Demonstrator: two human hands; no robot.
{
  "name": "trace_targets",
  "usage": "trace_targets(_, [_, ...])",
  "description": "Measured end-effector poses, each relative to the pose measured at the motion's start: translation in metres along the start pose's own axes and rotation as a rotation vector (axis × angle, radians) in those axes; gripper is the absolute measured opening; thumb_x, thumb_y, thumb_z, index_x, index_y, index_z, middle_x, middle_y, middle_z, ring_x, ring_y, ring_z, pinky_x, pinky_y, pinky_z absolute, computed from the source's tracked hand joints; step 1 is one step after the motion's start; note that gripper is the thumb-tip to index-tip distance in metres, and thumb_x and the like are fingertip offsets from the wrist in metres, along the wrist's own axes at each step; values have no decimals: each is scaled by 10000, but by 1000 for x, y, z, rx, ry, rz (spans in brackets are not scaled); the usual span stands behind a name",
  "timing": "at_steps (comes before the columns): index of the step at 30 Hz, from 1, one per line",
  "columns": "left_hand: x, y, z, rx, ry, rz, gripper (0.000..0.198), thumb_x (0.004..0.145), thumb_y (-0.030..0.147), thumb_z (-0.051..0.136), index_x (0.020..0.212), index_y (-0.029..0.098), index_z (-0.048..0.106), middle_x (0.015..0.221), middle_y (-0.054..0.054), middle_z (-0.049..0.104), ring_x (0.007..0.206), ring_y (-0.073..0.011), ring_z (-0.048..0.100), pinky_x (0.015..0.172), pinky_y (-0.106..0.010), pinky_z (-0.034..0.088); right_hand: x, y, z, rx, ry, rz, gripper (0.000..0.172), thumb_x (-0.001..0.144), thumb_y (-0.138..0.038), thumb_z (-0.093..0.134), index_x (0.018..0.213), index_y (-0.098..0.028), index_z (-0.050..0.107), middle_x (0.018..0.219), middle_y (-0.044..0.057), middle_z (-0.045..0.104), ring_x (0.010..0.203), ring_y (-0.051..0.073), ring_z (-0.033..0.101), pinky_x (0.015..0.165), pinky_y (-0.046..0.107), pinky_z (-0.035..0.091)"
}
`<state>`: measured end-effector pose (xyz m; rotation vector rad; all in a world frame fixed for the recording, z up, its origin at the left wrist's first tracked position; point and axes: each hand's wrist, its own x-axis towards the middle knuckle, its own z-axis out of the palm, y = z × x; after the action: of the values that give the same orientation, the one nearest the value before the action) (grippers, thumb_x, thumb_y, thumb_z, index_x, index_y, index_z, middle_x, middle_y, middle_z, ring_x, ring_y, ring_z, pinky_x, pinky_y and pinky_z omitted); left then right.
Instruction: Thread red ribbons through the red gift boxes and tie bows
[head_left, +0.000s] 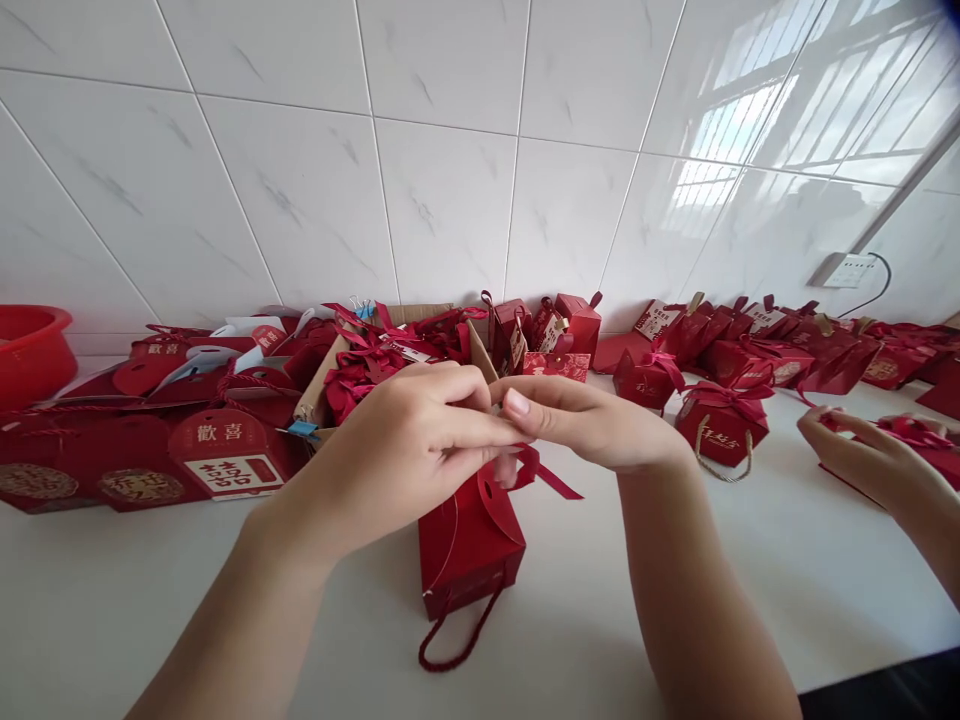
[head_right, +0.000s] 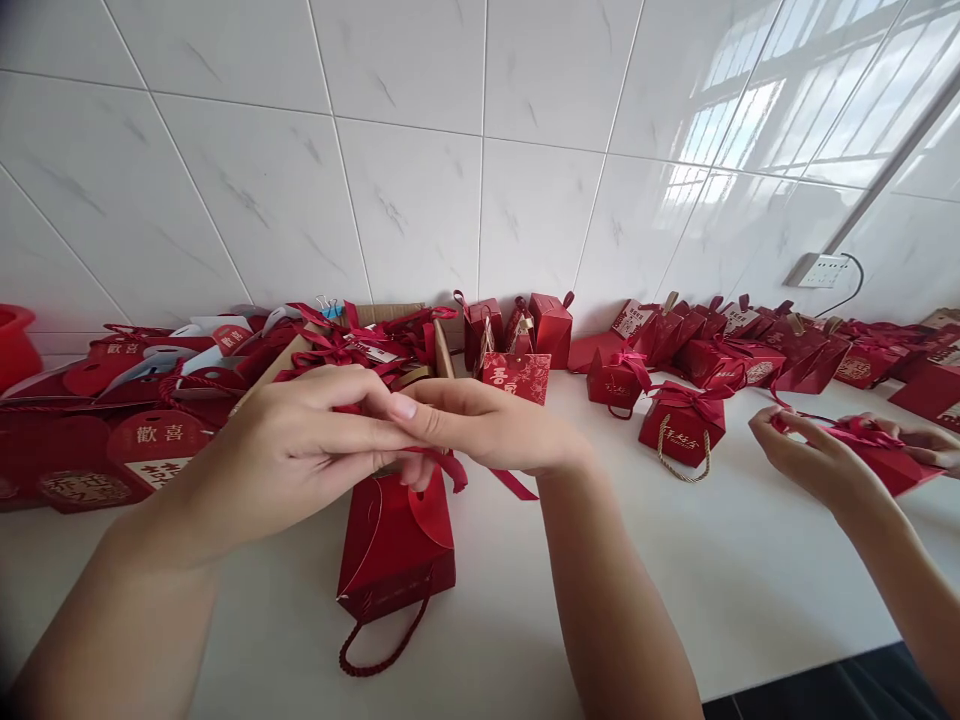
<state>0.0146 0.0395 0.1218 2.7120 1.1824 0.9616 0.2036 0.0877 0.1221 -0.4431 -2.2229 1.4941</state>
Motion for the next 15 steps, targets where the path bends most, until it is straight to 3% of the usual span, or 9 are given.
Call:
trace_targets(3, [1,3,0,-16,-22,-5,242,885,277,531,838,357,754,780,-9,632,750,-166,557,781,-307,430,-1,2,0,-18,-13,50,402,894,-549,443,709,-193,444,622,-45,414,565,88,421,516,215,387])
trace_targets(7, [2,6,0,3,-48,33,206,878,271,551,876,325,749,790,-3,638,724,-149,557,750,-292,419,-13,3,-2,-103,19,97,411,915,-502,435,647,-196,373,607,-60,286,524,74,271,449,204,262])
trace_targets(11, [1,6,0,-2,-110,26,200,887,308,545,905,290,743,784,-11,641,720,-152,565,716,-281,422,-24,2,-9,-214,58,88,351,923,-445,453,684,-189,440,630,-55,293,538,76,261,452,201,259])
trace_targets(15, [1,6,-3,-101,-226,-42,232,869,341,562,1051,354,705,848,-9,662,759,-170,591,708,-276,435,-28,2,-17,-300,48,141,342,890,-445,515,682,-177,473,624,-49,352,547,75,318,461,200,284])
